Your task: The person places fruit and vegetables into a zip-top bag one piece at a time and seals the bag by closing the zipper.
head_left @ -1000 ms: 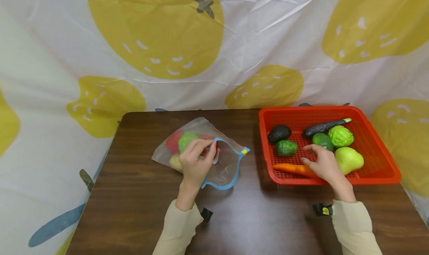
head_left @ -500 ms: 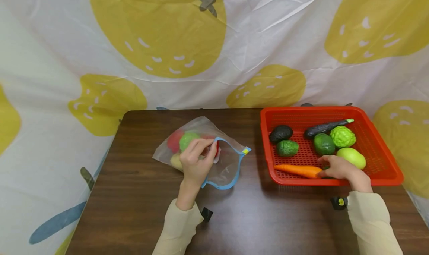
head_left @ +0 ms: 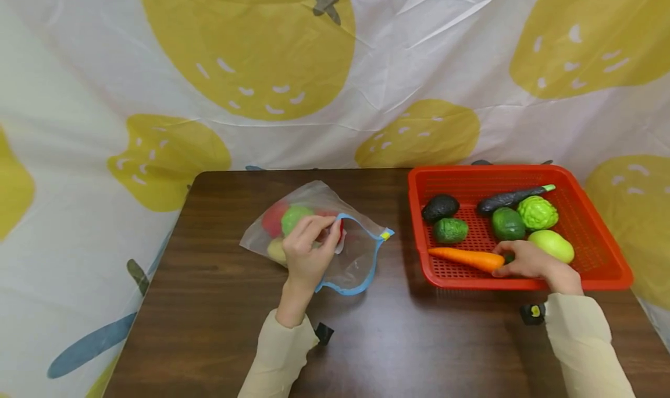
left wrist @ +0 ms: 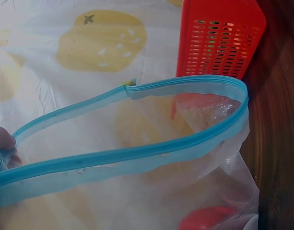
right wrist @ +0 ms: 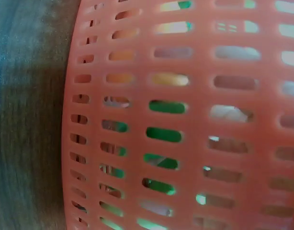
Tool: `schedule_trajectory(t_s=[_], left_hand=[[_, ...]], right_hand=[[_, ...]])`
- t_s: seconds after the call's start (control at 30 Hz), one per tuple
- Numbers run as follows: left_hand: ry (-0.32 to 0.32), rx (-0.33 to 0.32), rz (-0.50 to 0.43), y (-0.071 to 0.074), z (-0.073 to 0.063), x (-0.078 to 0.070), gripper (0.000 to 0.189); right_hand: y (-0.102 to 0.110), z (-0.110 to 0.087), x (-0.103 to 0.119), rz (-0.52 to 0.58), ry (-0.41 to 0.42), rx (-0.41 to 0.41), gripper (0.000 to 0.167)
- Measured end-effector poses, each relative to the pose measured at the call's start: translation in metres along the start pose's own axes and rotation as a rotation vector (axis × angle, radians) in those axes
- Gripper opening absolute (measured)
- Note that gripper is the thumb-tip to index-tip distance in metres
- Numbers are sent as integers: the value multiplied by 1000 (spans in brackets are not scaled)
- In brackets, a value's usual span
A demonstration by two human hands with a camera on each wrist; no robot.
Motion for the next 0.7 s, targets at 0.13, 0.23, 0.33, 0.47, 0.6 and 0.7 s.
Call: schedule_trajectory(t_s=[0.13, 0.23, 0.33, 0.47, 0.6, 0.7], left_hand=[[-3, 7, -1, -1, 1, -2, 6], [-6, 9, -3, -1, 2, -3, 3], [-5, 12, -11, -1, 3, -4, 6], [-12, 13, -23, -2, 3, -5, 10], [-4, 16, -24, -2, 2, -4, 9], [1, 16, -19, -2, 2, -4, 7]], right_hand=[[8, -6, 3, 26, 14, -114, 40], [14, -14, 8, 12, 34, -197, 41], [20, -25, 14, -5, 51, -274, 42], [28, -41, 26, -12, 107, -419, 43], [34, -55, 47, 28, 154, -541, 41], [38, -64, 65, 78, 183, -618, 41]])
Point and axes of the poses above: each hand's wrist, its own z-axis towards the middle knuckle, its own y-axis out of the back of the hand, x = y × z, the point moved 6 cm from there along z, towards the middle knuckle, and after that the axes turned 9 degrees about x, right-handed, at the moved point
